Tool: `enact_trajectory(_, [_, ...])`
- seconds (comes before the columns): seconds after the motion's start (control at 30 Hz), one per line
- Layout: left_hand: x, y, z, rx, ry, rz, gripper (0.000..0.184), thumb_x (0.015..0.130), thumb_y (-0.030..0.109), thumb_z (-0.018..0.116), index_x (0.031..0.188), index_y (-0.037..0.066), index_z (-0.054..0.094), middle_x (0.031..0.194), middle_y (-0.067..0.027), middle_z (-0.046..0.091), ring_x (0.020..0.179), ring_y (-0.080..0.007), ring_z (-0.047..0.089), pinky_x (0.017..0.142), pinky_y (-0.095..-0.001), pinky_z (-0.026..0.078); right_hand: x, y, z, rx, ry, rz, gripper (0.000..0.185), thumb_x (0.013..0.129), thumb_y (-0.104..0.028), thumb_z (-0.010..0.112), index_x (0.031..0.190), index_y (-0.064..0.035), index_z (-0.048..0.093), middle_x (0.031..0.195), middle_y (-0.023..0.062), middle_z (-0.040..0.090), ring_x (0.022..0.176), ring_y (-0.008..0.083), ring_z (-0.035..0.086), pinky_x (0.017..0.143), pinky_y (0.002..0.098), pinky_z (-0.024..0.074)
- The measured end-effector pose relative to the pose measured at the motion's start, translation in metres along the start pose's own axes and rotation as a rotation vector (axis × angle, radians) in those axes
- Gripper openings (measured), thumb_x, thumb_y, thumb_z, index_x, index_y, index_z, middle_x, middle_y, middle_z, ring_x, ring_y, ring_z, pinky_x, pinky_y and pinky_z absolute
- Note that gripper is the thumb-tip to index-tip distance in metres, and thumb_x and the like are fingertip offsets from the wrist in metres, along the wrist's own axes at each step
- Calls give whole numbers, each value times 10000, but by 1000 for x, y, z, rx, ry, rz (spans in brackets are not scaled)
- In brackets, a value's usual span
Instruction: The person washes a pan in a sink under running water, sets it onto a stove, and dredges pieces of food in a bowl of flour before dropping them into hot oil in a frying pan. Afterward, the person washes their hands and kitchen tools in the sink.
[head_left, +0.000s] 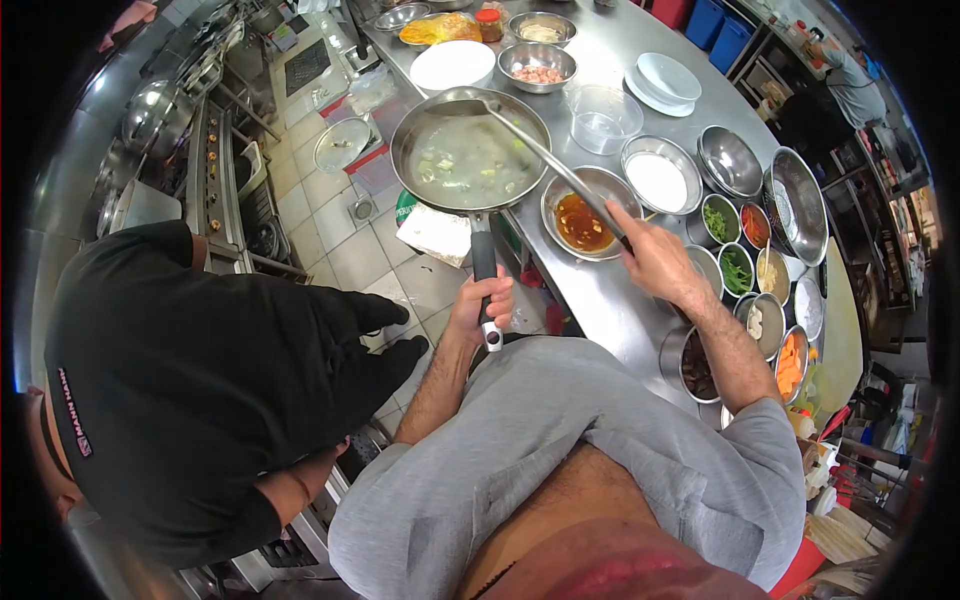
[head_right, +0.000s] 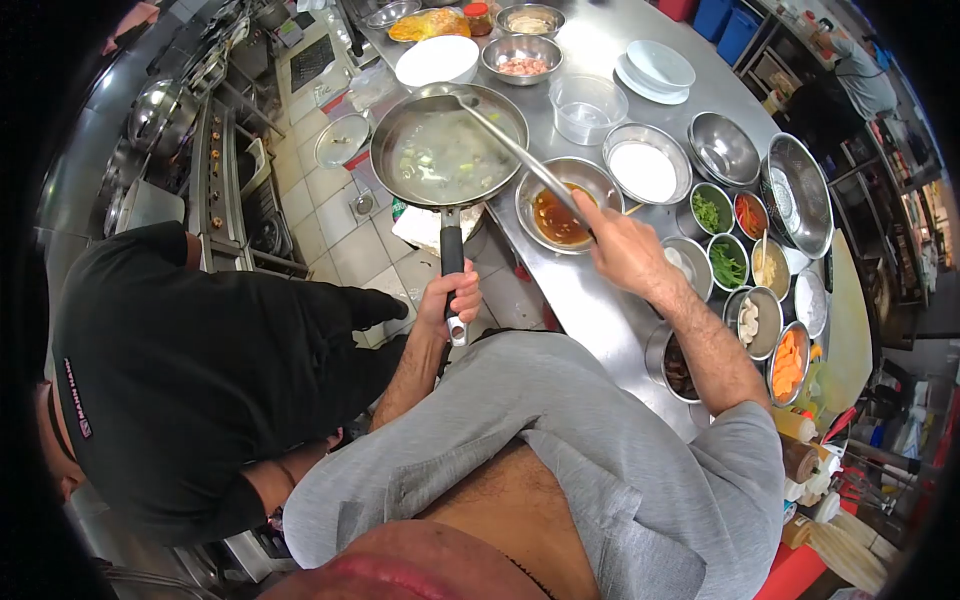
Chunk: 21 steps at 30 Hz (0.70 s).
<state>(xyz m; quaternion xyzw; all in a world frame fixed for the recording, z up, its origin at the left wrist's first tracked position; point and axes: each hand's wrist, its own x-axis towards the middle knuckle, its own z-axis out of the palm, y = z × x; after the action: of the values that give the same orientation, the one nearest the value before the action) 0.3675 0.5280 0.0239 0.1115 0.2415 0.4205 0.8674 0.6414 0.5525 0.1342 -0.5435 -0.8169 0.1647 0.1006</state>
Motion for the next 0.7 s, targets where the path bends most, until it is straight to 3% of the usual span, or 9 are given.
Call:
enact_trajectory(0.1, [0, 2, 2, 7, -14, 3, 144, 814, 36, 541, 761, 115, 433, 564, 23, 389, 390, -59, 381, 325, -238, 341, 4, 2, -5, -120, -60, 91, 662, 739, -38, 542, 1343, -77, 275, 967, 212, 582, 862, 353, 588, 734, 432, 482])
enact_trajectory(0.2, [0, 3, 3, 13, -2, 1, 145, 812, 35, 542, 756, 117, 435, 564, 25, 392, 391, -58, 386, 329, -240, 344, 5, -6, -5, 425, -191, 234, 701, 737, -16, 549, 1367, -49, 242, 723, 110, 553, 497, 204, 565, 450, 313, 459])
enact_trajectory(0.27, [2, 2, 1, 25, -16, -3, 148, 810, 36, 545, 747, 120, 441, 561, 26, 399, 392, -58, 393, 329, -240, 345, -1, -11, 6, 873, -276, 410, 631, 735, -37, 566, 1302, 19, 294, 720, 95, 537, 425, 175, 518, 397, 278, 442])
enact_trajectory(0.3, [2, 2, 3, 20, -16, -4, 148, 810, 36, 545, 747, 120, 441, 561, 26, 399, 392, -58, 393, 329, -240, 345, -4, -18, 7, 1078, -293, 459, 587, 750, -45, 589, 1275, 14, 333, 643, 31, 485, 368, 124, 477, 322, 248, 391])
enact_trajectory(0.33, [2, 3, 6, 25, -7, -3, 151, 808, 36, 548, 742, 122, 443, 560, 25, 402, 393, -59, 396, 329, -241, 346, -3, -28, 1, 1075, -295, 463, 587, 750, -45, 589, 1275, 14, 333, 643, 31, 485, 368, 124, 477, 322, 248, 391])
enact_trajectory(0.43, [1, -1, 7, 37, 12, 4, 129, 815, 38, 541, 774, 118, 448, 566, 27, 392, 395, -54, 382, 323, -236, 340, 0, -45, -13, 1511, -374, 478, 406, 770, -81, 620, 1120, -11, 428, 621, 7, 462, 360, 107, 476, 296, 242, 378])
enact_trajectory(0.7, [2, -3, 4, 47, -5, 23, 122, 816, 40, 541, 805, 118, 449, 571, 31, 382, 394, -50, 369, 317, -230, 328, 0, -75, -21, 1617, -431, 464, 195, 759, -90, 605, 879, -33, 462, 603, 19, 480, 359, 113, 476, 294, 237, 361])
